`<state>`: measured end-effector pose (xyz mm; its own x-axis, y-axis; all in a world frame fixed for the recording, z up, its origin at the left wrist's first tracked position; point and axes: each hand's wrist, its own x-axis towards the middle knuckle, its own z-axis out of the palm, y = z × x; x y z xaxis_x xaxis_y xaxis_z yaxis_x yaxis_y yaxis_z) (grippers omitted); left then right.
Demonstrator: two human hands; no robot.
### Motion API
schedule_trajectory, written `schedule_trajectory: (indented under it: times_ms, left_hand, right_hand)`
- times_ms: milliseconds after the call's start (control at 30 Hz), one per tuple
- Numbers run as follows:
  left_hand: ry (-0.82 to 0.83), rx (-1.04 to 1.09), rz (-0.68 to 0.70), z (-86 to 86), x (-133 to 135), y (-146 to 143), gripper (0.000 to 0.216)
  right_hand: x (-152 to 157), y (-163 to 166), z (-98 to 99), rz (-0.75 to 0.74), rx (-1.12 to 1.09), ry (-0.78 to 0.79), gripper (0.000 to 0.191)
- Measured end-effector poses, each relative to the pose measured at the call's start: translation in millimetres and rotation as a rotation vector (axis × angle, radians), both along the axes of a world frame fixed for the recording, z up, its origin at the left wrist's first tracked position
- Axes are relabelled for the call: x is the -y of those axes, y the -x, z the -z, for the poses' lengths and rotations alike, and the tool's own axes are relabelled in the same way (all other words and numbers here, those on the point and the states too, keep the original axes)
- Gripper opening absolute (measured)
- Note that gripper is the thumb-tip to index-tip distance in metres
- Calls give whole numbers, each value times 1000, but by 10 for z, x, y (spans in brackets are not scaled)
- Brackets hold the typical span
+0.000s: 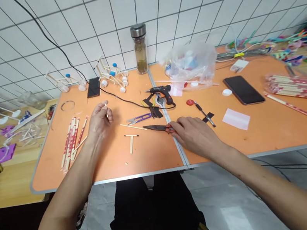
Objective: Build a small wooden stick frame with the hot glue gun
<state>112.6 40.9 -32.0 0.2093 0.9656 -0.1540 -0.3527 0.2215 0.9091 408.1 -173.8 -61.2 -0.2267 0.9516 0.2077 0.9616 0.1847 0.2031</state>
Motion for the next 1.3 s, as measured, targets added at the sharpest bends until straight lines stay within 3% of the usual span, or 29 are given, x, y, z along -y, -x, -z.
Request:
schedule_trajectory:
  times_ms: [200, 333, 400, 467, 533, 600, 733, 833, 1000, 1067, 1167, 1233, 1300]
  left_hand:
    - [26, 27, 9, 26, -25, 21, 22]
    - [25, 20, 8, 46, -32, 25, 30]
    - [16, 15, 24, 46, -11, 18, 34]
    - [4, 18, 90, 43, 35, -1, 34]
    - [-5, 27, 189, 43, 98, -30, 34]
    - [-9, 25, 291, 45, 161, -60, 37]
    - [-31, -1, 369, 40, 219, -81, 54]
    - [-68, -18, 341, 30, 208, -67, 63]
    - [-51, -69, 360, 71, 241, -99, 67]
    - [-54, -88, 351, 97, 276, -130, 68]
    - [-120, -106, 298, 109, 332, -168, 66]
    - [-177, -120, 268, 89, 373, -183, 65]
    - [-186, -108, 281, 44, 416, -187, 67]
  right_hand:
    - [25, -210, 89, -73, 83, -65, 42]
    - [154, -349, 96, -67, -72, -58, 43]
    - [170, -274, 13, -13, -316, -49, 45]
    - [67, -70, -108, 74, -726, 9, 45]
    - [-177, 225, -226, 190, -1259, 121, 54]
    - [-519, 533, -308, 201, -1641, 272, 57]
    - [-1140, 915, -329, 36, -1828, 484, 60]
    - [-1310, 964, -234, 30, -1921, 577, 65]
    - [-1219, 914, -124, -45, -1875, 733, 64]
    - [-1167, 920, -146, -55, -1773, 717, 59]
    - [-1099, 959, -191, -65, -1393, 417, 47]
    - [-1055, 990, -187, -44, -1040, 206, 58]
    - [-1023, 1010, -151, -12, -802, 120, 55]
